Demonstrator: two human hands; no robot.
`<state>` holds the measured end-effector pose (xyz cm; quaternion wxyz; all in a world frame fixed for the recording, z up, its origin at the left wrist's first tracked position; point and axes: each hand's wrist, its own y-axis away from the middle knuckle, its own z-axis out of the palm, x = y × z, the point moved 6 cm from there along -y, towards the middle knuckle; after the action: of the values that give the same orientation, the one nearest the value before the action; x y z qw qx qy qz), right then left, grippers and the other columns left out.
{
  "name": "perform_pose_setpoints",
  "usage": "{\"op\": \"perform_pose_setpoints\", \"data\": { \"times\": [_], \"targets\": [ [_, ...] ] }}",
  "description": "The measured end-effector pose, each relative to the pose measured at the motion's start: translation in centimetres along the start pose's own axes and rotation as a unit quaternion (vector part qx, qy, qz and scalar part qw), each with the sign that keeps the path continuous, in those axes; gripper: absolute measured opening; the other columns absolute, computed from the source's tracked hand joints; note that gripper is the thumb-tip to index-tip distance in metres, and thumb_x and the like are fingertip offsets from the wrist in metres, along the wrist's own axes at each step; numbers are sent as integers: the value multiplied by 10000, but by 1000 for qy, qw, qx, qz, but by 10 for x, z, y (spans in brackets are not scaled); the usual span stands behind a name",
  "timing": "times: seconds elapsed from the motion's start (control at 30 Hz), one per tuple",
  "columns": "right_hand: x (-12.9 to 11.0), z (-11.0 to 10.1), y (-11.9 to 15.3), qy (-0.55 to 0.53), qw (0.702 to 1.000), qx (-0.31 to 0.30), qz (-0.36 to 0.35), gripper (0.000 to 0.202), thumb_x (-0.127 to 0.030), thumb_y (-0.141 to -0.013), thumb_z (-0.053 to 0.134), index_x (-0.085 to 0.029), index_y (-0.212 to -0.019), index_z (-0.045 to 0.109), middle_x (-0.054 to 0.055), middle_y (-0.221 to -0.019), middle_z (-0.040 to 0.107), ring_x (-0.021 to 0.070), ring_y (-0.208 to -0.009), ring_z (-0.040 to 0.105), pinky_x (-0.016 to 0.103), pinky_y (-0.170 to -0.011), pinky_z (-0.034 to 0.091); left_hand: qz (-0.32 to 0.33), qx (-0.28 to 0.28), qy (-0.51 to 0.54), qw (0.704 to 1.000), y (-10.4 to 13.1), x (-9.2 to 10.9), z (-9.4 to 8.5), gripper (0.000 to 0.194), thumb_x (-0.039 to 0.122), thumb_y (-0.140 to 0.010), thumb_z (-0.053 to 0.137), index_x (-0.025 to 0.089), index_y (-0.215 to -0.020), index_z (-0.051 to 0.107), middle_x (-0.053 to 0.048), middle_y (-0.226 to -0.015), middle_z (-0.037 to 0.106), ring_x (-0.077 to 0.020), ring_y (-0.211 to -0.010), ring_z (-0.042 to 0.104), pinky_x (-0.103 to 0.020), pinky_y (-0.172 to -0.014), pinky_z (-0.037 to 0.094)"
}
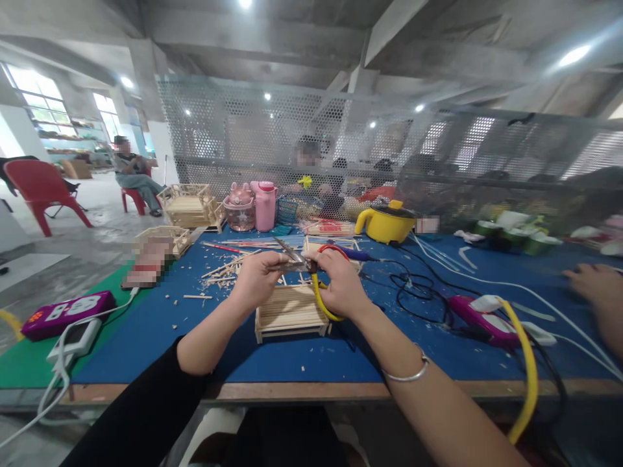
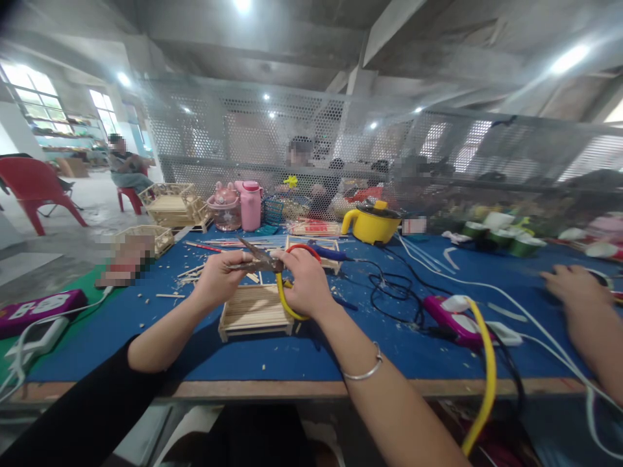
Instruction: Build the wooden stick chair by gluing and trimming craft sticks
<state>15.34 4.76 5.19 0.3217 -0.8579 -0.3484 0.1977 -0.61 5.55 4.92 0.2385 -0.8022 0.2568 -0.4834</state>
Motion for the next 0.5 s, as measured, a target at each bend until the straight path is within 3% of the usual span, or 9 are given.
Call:
{"op": "perform_pose_setpoints", "data": {
  "times": [0.5],
  "targets": [
    [0, -1, 2, 14, 1000, 18, 3, 467, -112, -665, 568, -193, -1124, 608, 77, -912, 606, 230, -866, 561, 334, -791, 456, 4, 24, -5, 1000, 1, -1, -2, 230, 143, -753, 526, 178, -825, 741, -33, -726, 712, -177, -746, 631, -238, -682, 455]
  ]
}}
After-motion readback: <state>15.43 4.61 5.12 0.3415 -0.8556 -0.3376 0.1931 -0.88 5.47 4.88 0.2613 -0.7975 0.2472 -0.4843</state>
